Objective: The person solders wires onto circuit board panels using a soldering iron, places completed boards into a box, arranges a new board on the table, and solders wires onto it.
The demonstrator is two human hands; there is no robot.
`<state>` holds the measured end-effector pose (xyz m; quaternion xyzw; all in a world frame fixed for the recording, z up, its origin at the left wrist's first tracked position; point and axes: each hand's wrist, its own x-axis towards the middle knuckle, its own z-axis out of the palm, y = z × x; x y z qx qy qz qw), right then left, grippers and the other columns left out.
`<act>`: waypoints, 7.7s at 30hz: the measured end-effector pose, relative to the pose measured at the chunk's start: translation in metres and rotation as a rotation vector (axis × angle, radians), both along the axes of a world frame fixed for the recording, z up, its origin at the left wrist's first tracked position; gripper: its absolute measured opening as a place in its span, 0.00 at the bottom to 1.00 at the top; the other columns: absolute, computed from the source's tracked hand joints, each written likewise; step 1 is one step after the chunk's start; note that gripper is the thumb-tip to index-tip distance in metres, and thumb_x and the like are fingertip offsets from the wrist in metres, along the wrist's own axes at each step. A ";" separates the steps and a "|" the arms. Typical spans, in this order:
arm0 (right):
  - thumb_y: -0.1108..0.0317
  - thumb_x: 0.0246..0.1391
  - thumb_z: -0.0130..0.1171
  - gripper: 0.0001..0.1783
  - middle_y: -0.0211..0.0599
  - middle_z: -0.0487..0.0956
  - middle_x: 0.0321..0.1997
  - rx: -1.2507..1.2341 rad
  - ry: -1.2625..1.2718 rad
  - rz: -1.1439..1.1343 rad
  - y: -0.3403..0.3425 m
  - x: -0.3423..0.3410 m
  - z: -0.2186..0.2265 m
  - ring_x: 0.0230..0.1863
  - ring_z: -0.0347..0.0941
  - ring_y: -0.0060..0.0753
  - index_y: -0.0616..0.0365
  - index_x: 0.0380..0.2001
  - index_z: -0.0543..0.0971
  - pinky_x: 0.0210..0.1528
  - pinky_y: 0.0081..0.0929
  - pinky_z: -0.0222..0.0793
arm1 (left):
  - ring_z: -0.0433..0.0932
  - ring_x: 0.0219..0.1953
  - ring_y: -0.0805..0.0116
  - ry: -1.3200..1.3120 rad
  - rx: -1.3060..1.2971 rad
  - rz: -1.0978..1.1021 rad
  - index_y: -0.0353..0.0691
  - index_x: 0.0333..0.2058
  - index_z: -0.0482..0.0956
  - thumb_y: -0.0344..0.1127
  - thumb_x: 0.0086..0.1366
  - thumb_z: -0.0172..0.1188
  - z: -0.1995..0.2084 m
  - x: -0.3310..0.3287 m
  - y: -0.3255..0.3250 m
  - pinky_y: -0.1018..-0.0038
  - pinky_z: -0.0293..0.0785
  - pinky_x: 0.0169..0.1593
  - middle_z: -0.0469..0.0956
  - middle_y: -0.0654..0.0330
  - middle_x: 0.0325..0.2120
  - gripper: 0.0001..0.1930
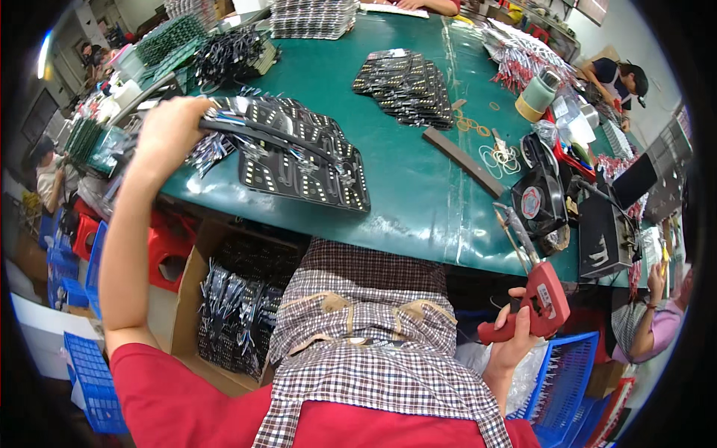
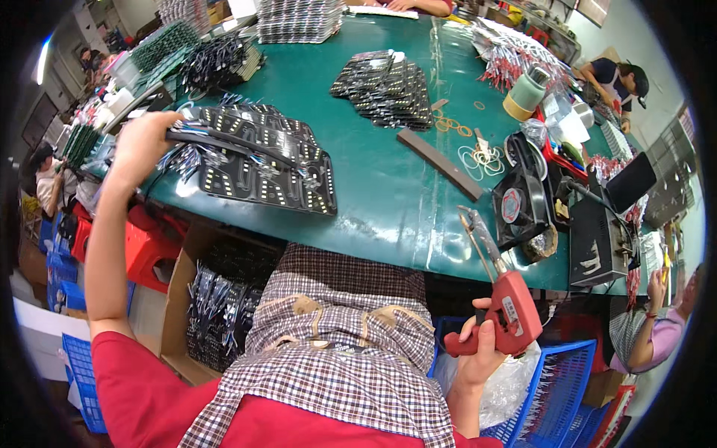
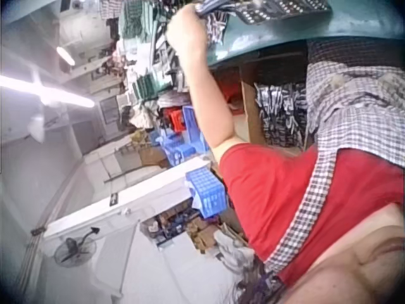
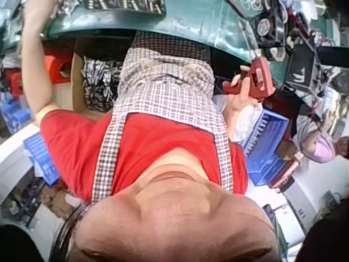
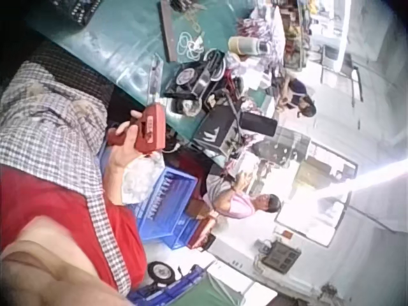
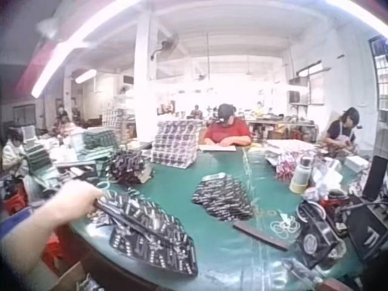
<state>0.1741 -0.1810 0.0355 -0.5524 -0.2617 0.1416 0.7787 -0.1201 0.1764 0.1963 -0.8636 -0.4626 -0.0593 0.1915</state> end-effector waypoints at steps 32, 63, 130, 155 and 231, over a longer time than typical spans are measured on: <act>0.67 0.60 0.47 0.20 0.44 0.71 0.46 -0.033 -0.039 0.120 0.010 -0.026 0.002 0.19 0.61 0.18 0.63 0.53 0.62 0.20 0.13 0.58 | 0.77 0.39 0.51 -0.471 -0.197 0.833 0.48 0.39 0.79 0.37 0.52 0.63 -0.221 -0.247 -0.133 0.60 0.71 0.41 0.79 0.53 0.33 0.13; 0.67 0.53 0.60 0.21 0.28 0.77 0.39 -0.009 0.215 0.305 0.017 -0.054 0.021 0.24 0.66 0.13 0.58 0.50 0.70 0.26 0.15 0.65 | 0.78 0.37 0.52 -0.949 -0.063 -0.137 0.30 0.53 0.67 0.30 0.50 0.60 -0.355 -0.115 0.035 0.63 0.72 0.47 0.80 0.50 0.34 0.29; 0.70 0.28 0.65 0.37 0.42 0.75 0.46 -0.411 -0.845 0.346 0.073 0.058 -0.035 0.31 0.78 0.35 0.43 0.51 0.73 0.28 0.24 0.75 | 0.62 0.60 0.57 -0.429 -0.840 -0.322 0.42 0.64 0.51 0.34 0.39 0.66 -0.129 0.403 0.234 0.69 0.60 0.60 0.63 0.47 0.57 0.50; 0.68 0.26 0.68 0.38 0.45 0.74 0.40 -0.334 -0.871 0.261 0.076 0.057 -0.039 0.31 0.77 0.39 0.53 0.50 0.72 0.28 0.27 0.74 | 0.75 0.46 0.59 -0.073 -0.365 -0.248 0.52 0.42 0.79 0.25 0.48 0.54 -0.103 0.339 0.264 0.68 0.71 0.49 0.77 0.58 0.43 0.21; 0.74 0.35 0.73 0.63 0.52 0.75 0.46 -0.236 -1.092 0.184 0.080 -0.045 -0.080 0.34 0.75 0.41 0.42 0.65 0.38 0.31 0.29 0.72 | 0.46 0.67 0.56 -0.025 -0.590 -0.926 0.64 0.59 0.62 0.59 0.38 0.67 -0.155 0.099 -0.080 0.36 0.32 0.61 0.52 0.64 0.64 0.45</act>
